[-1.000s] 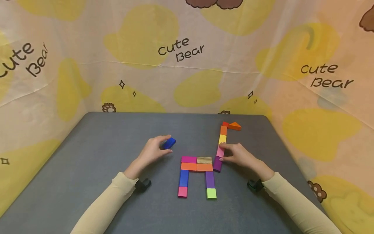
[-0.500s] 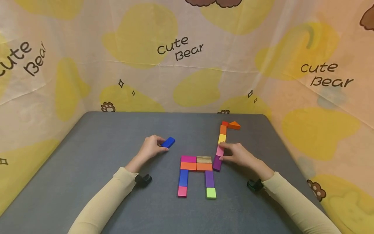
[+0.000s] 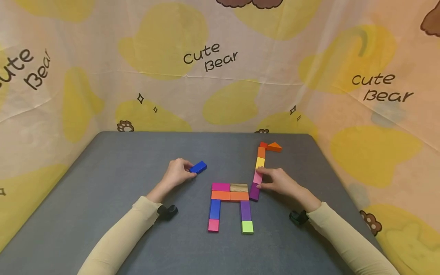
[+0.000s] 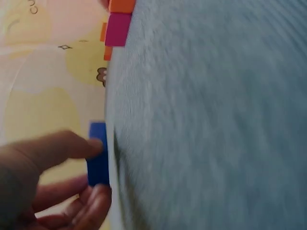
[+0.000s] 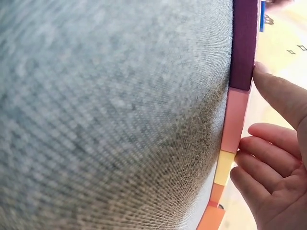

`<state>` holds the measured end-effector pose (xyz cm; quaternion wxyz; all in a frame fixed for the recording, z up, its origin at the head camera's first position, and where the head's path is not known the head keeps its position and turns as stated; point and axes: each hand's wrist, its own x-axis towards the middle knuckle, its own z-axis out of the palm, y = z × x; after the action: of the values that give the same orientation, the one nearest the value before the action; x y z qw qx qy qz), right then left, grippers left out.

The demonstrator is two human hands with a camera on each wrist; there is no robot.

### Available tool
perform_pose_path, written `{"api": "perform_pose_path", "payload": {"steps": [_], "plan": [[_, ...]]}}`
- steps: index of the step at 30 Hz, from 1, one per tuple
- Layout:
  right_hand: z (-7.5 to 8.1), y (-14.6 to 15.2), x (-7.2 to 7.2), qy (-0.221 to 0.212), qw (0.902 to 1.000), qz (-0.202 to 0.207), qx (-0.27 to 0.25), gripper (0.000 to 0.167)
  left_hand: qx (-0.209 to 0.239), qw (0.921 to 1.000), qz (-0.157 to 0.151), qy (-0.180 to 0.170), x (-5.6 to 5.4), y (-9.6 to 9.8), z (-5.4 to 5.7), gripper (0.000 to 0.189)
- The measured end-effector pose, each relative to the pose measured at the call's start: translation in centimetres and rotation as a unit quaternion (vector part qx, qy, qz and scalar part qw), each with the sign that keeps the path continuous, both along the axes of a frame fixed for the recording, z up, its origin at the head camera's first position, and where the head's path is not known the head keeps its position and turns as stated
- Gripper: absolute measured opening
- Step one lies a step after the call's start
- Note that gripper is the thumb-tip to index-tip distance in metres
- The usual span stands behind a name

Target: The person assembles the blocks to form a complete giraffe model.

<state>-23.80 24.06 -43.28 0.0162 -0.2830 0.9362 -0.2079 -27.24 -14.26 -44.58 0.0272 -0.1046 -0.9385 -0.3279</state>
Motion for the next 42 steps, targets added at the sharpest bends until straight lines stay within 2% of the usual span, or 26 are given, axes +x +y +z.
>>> {"api": "perform_pose_path", "payload": {"steps": [2,9,16,24,36,42], "plan": [[0.0,0.0,0.0,-0.002,1.0,0.001,-0.002,0.064,-0.001,1.0,-0.005,0.004,0.7,-0.1,0.3,0.03],[-0.2,0.4,0.0,0.01,0.9999,0.0,0.004,0.062,-0.032,0.9959,-0.082,0.022,3.7,0.4,1.4,0.026],[0.0,0.8,0.0,0.012,0.9999,0.002,-0.003,0.063,-0.047,0.9937,-0.1,0.02,5.3,1.3,1.4,0.027],[0.0,0.8,0.2,0.004,1.0,0.001,-0.006,0.063,-0.059,0.9924,-0.107,0.013,5.9,1.7,1.4,0.028],[-0.1,0.7,0.2,0.009,0.9999,0.004,-0.008,0.063,-0.068,0.9923,-0.103,-0.005,5.9,1.9,1.3,0.028],[-0.1,0.7,0.2,0.007,0.9999,0.004,-0.009,0.063,-0.067,0.9912,-0.114,-0.004,5.8,1.9,1.2,0.029]]}}
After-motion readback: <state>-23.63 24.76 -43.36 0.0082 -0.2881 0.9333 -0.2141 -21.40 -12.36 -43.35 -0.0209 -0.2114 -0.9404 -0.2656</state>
